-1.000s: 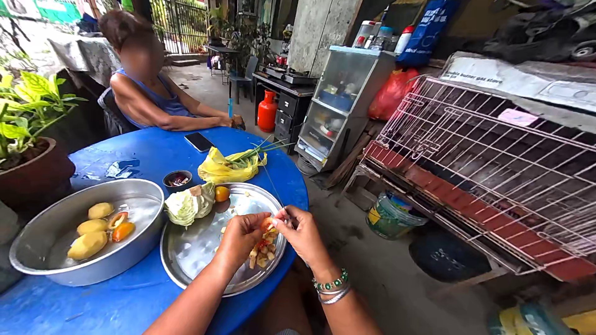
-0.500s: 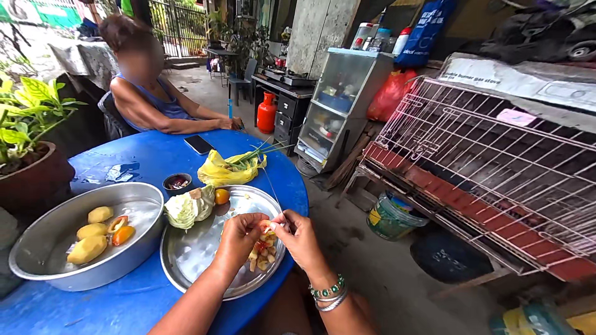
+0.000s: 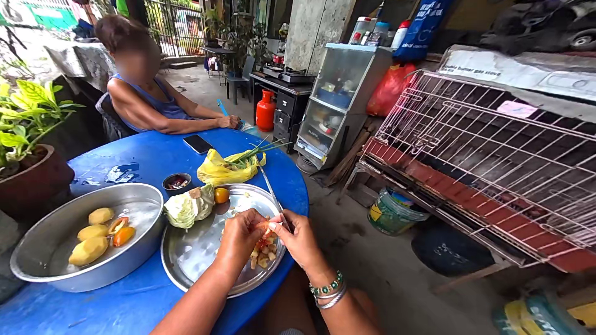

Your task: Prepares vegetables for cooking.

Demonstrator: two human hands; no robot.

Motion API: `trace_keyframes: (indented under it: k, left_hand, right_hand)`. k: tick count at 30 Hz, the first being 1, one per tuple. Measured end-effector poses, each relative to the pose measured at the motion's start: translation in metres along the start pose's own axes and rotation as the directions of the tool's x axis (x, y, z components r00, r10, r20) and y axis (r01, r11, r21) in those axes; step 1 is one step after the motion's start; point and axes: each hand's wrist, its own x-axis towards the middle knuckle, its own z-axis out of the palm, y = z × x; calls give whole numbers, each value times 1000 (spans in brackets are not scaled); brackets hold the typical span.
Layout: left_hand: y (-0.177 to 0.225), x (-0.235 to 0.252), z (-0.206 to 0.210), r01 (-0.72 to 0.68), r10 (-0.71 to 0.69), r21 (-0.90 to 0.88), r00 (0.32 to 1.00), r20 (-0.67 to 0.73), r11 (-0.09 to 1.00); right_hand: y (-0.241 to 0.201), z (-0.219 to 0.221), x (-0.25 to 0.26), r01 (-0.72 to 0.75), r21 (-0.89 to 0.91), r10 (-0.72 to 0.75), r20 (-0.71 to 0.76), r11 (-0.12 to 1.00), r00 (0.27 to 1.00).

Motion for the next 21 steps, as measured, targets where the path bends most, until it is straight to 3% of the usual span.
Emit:
trace_keyframes:
  k: [7,14,21]
  left_hand:
    - [5,-1,-1,-14,9,73,998,70,997]
    - [-1,-3,4,-78,78,-8,993,85,997]
    - [0,0,1,-14,11,49,997,77,999]
  right_hand:
    - [1,-9,1,-106,121,94,106,987,990]
    - [-5,-19,-5,-187,171,154,186,967,970]
    - [-1,-22,-9,-192,92,170,203,977,964]
